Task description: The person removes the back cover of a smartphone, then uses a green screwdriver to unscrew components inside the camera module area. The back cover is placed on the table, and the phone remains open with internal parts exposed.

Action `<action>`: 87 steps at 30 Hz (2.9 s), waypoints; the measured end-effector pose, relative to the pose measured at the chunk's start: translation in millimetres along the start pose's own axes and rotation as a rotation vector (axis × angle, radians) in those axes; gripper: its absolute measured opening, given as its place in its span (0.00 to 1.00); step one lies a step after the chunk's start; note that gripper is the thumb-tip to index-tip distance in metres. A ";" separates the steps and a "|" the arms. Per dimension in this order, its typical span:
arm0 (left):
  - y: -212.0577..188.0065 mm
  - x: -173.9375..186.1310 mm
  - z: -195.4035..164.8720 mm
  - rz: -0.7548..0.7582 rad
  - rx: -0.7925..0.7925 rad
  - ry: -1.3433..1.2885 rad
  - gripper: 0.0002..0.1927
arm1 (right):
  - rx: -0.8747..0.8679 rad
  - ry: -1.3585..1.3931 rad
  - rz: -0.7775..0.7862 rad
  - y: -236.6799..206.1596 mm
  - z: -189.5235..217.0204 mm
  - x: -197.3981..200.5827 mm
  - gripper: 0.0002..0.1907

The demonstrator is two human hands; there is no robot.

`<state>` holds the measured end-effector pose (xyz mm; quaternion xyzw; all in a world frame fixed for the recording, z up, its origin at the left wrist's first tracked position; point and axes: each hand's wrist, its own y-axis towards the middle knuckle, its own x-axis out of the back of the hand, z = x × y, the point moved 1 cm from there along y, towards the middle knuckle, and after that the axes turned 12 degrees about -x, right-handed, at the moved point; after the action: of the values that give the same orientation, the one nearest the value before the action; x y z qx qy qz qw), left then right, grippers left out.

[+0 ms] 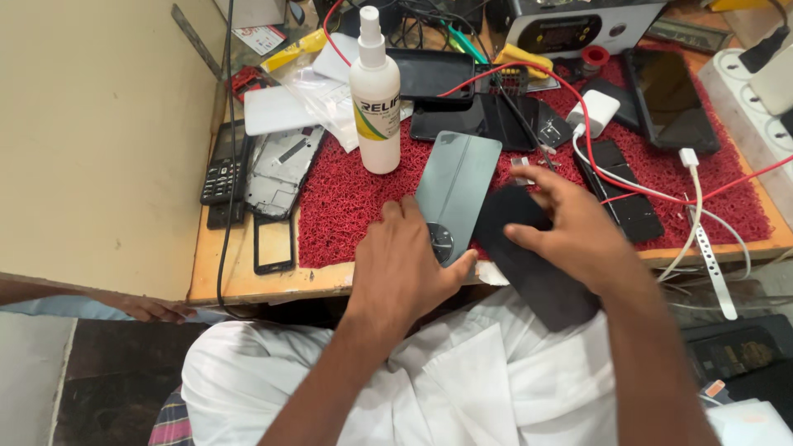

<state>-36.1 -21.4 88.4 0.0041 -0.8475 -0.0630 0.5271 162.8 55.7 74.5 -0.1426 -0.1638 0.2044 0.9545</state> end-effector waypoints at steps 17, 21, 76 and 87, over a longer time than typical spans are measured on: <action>24.0 3.8 -7.1 0.134 -0.054 0.039 0.38 | -0.354 0.213 -0.002 -27.0 -41.0 -8.1 0.16; 24.2 2.1 -6.2 0.151 -0.026 0.037 0.38 | -0.404 -0.023 -0.012 -32.1 -26.2 -16.0 0.11; 53.2 -82.6 33.3 -0.176 -0.910 -0.238 0.17 | -0.454 0.054 0.096 -21.9 -49.6 -87.6 0.28; 86.0 -27.3 62.8 0.170 -1.084 -0.028 0.53 | -0.304 -0.174 -0.064 -18.5 -62.6 57.4 0.12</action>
<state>-75.0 72.4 46.1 -0.3373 -0.6978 -0.4479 0.4458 241.9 51.8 38.7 -0.2616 -0.2791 0.1583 0.9103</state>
